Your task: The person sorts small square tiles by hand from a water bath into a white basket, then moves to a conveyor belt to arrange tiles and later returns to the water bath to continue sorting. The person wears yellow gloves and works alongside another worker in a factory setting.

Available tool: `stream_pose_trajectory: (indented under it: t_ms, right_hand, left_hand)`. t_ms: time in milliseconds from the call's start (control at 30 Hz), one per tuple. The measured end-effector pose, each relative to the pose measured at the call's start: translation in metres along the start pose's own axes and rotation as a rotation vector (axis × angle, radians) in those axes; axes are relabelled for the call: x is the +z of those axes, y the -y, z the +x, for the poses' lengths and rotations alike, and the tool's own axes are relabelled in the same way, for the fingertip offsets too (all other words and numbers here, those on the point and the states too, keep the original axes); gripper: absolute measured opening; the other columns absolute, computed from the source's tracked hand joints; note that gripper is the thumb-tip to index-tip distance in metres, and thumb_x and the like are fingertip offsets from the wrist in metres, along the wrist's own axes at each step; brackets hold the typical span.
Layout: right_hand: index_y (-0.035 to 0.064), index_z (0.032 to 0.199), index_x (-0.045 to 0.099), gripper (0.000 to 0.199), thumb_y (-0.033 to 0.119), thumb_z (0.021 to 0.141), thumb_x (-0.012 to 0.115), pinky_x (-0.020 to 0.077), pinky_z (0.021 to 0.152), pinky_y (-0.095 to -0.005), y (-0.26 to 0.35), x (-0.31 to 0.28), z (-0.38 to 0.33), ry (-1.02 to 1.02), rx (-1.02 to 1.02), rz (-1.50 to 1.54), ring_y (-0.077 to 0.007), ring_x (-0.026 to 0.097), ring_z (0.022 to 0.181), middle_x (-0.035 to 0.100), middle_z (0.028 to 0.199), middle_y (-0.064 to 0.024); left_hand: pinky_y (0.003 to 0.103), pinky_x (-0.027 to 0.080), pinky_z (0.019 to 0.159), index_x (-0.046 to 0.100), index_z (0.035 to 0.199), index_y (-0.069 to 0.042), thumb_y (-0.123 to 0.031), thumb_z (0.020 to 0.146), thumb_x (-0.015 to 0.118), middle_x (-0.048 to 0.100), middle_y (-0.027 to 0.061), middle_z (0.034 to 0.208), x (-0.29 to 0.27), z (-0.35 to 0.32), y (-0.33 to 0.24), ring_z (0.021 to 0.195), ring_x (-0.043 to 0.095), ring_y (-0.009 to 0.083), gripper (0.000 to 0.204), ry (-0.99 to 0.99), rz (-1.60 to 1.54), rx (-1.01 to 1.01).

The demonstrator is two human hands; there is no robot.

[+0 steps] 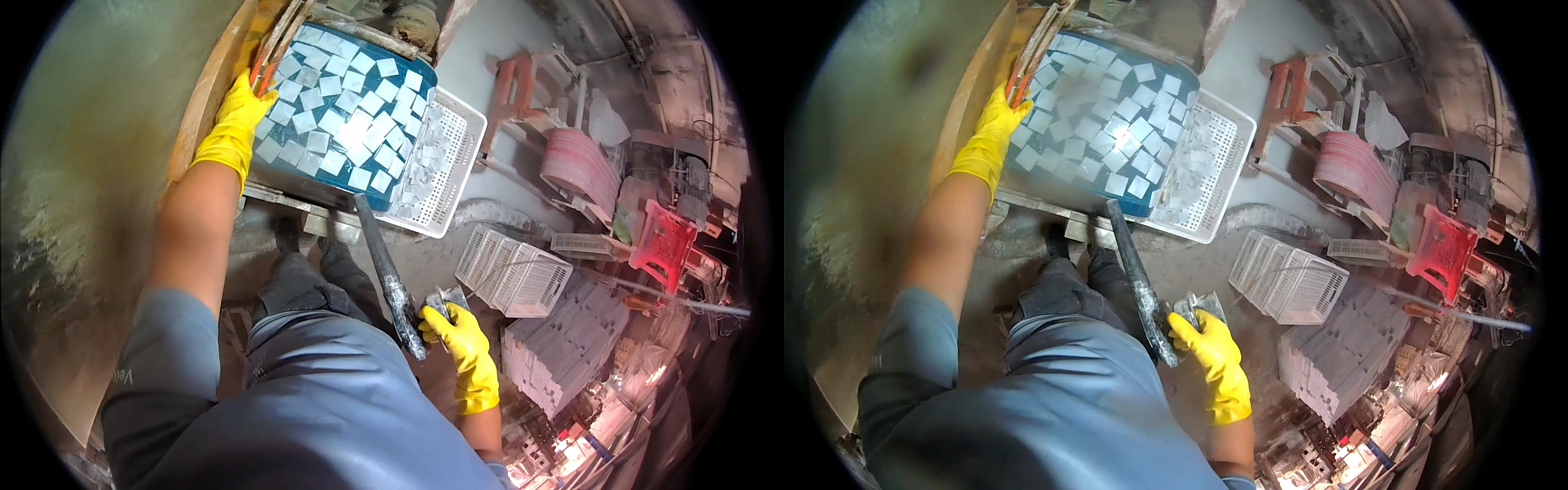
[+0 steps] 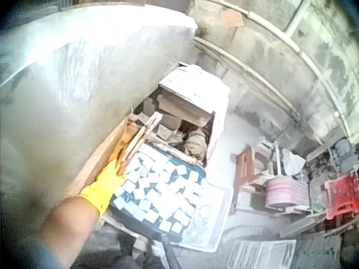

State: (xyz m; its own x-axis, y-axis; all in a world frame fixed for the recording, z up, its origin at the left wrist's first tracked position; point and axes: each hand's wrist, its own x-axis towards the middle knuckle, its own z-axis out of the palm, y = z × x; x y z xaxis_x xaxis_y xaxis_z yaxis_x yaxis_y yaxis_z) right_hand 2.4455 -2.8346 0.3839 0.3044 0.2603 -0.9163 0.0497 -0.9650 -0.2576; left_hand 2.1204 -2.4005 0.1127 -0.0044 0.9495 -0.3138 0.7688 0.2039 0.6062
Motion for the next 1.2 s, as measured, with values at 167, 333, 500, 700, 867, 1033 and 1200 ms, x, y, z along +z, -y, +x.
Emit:
stream_pose_trajectory:
  t_ms: [167,333,500,700,867,1033,1200]
  right_hand:
    - [-0.0022,0.119,0.074,0.046,0.040,0.100,0.077,0.0582,0.077,-0.0334,0.020,0.009,-0.006,-0.010,0.004,-0.051,-0.0212,0.075,0.083,0.080,0.098,-0.0134]
    - [-0.0024,0.119,0.073,0.046,0.040,0.101,0.077,0.0577,0.077,-0.0332,0.038,0.018,-0.006,-0.013,0.007,-0.096,-0.0207,0.074,0.081,0.080,0.099,-0.0133]
    - [-0.0028,0.117,0.073,0.047,0.042,0.101,0.077,0.0589,0.078,-0.0347,0.047,0.026,0.001,-0.031,0.029,-0.101,-0.0219,0.074,0.080,0.080,0.098,-0.0147]
    - [-0.0027,0.117,0.074,0.050,0.044,0.101,0.077,0.0593,0.077,-0.0352,0.050,0.032,0.005,-0.043,0.049,-0.104,-0.0227,0.074,0.081,0.079,0.098,-0.0145]
    - [-0.0024,0.119,0.074,0.051,0.045,0.101,0.077,0.0596,0.078,-0.0355,0.051,0.033,0.005,-0.034,0.054,-0.096,-0.0230,0.075,0.082,0.079,0.099,-0.0146]
    - [-0.0025,0.121,0.073,0.052,0.045,0.101,0.077,0.0595,0.079,-0.0355,0.048,0.037,0.006,-0.024,0.046,-0.098,-0.0237,0.076,0.084,0.079,0.100,-0.0150]
    - [-0.0027,0.121,0.073,0.053,0.046,0.100,0.077,0.0594,0.080,-0.0358,0.057,0.039,-0.002,-0.034,0.055,-0.111,-0.0241,0.076,0.085,0.080,0.101,-0.0153]
  left_hand:
    - [0.048,0.048,0.116,0.048,0.159,-0.006,-0.044,0.087,0.087,0.062,0.0243,0.153,-0.015,-0.034,-0.001,0.140,0.061,0.0429,0.090,0.009,0.029,-0.108]
    - [0.050,0.051,0.112,0.050,0.158,-0.008,-0.047,0.091,0.082,0.064,0.0241,0.150,-0.022,-0.049,-0.018,0.136,0.064,0.0421,0.084,-0.085,0.171,-0.117]
    - [0.050,0.051,0.111,0.055,0.155,-0.009,-0.047,0.088,0.083,0.069,0.0216,0.143,-0.023,-0.052,-0.021,0.133,0.065,0.0409,0.082,-0.122,0.188,-0.115]
    - [0.051,0.054,0.108,0.057,0.149,-0.009,-0.049,0.091,0.080,0.070,0.0244,0.140,-0.019,-0.052,-0.014,0.128,0.069,0.0434,0.075,-0.150,0.228,-0.087]
    - [0.051,0.054,0.108,0.057,0.150,-0.009,-0.050,0.091,0.080,0.068,0.0235,0.143,-0.028,-0.054,-0.022,0.129,0.068,0.0429,0.075,-0.080,0.214,-0.124]
    - [0.050,0.053,0.108,0.058,0.149,-0.009,-0.048,0.088,0.082,0.069,0.0228,0.141,-0.021,-0.051,-0.018,0.129,0.067,0.0418,0.076,-0.151,0.211,-0.096]
    - [0.050,0.053,0.108,0.058,0.150,-0.009,-0.047,0.087,0.083,0.071,0.0216,0.139,-0.023,-0.050,-0.017,0.130,0.067,0.0411,0.078,-0.145,0.213,-0.088]
